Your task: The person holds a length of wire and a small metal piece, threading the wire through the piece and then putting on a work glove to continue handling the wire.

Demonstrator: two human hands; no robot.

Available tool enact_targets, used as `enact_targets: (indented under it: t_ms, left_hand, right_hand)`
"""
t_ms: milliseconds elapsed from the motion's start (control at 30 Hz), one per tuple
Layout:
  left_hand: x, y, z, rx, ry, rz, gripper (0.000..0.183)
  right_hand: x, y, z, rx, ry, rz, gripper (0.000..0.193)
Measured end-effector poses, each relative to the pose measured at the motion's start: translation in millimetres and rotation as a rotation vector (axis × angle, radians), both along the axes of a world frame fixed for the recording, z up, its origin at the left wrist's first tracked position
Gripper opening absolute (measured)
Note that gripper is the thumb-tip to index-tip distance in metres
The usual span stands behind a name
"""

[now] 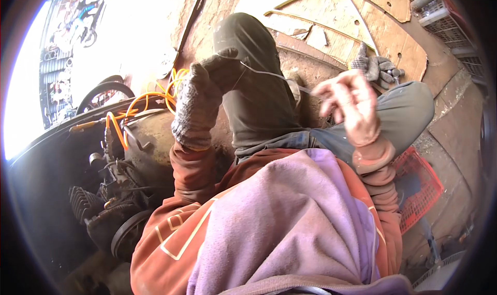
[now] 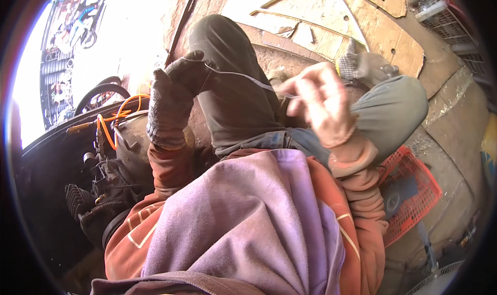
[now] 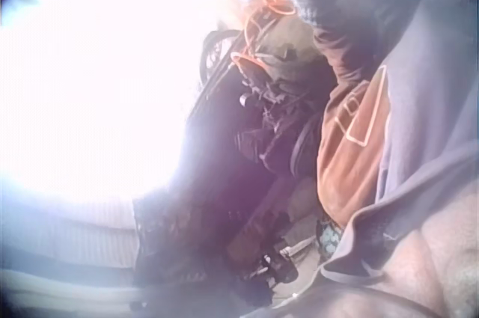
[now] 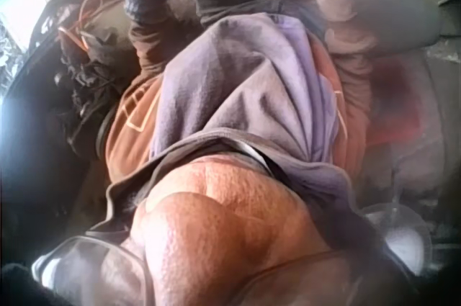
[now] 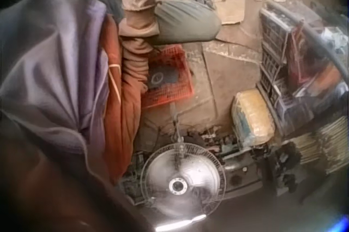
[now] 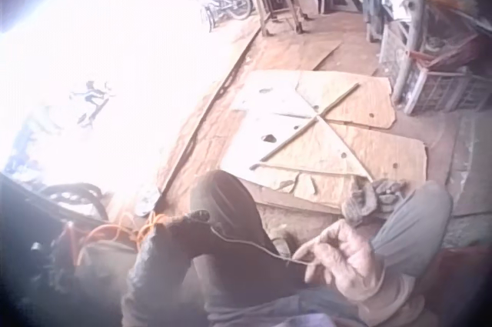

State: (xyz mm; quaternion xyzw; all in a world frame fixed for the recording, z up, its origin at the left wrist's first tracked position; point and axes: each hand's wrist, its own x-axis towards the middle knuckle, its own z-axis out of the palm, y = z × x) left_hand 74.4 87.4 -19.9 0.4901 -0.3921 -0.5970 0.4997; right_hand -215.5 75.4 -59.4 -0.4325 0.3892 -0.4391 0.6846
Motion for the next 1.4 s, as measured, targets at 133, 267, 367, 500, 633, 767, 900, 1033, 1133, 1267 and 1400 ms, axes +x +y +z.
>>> enact_targets:
  t_ms: [133,267,367,500,633,767,900,1033,1133,1267,1400]
  left_hand:
    - [-39,-14,-2,0.063,0.437,0.115,0.066]
    - [-83,-26,0,0.016,0.17,0.01,0.054]
    - [-96,-23,-2,0.051,0.267,0.006,0.049]
    - [-83,-26,-4,0.113,0.731,-0.05,0.062]
    - [-82,-23,7,0.201,0.804,0.012,0.068]
    - [-77,-21,0,0.186,0.771,-0.142,0.069]
    - [-53,-12,-12,0.357,0.546,-0.311,0.064]
    - [-39,-4,3,0.453,-0.031,-0.493,0.041]
    - [-22,-2,6,0.458,-0.167,-0.534,0.035]
    - [-3,1,10,0.416,-0.31,-0.413,0.027]
    - [7,1,15,0.341,-0.242,-0.314,0.028]
  right_hand:
    - [31,2,11,0.025,-0.138,0.194,0.011]
    - [46,-4,16,0.139,-0.341,0.091,0.01]
    - [41,-3,14,0.306,-0.6,0.152,0.013]
    - [19,-5,10,0.099,-0.234,0.18,0.009]
    - [2,-10,9,-0.049,-0.024,0.156,0.006]
    - [-9,-17,14,-0.578,0.441,0.038,0.004]
    - [-19,-20,28,-0.718,0.569,0.019,0.01]
    - [-27,-18,36,-0.644,0.507,0.154,0.011]
    - [-33,-15,36,-0.578,0.427,0.357,0.007]
    - [-34,-6,38,-0.312,-0.017,0.209,0.004]
    - [-72,-13,38,-0.282,-0.006,0.047,0.005]
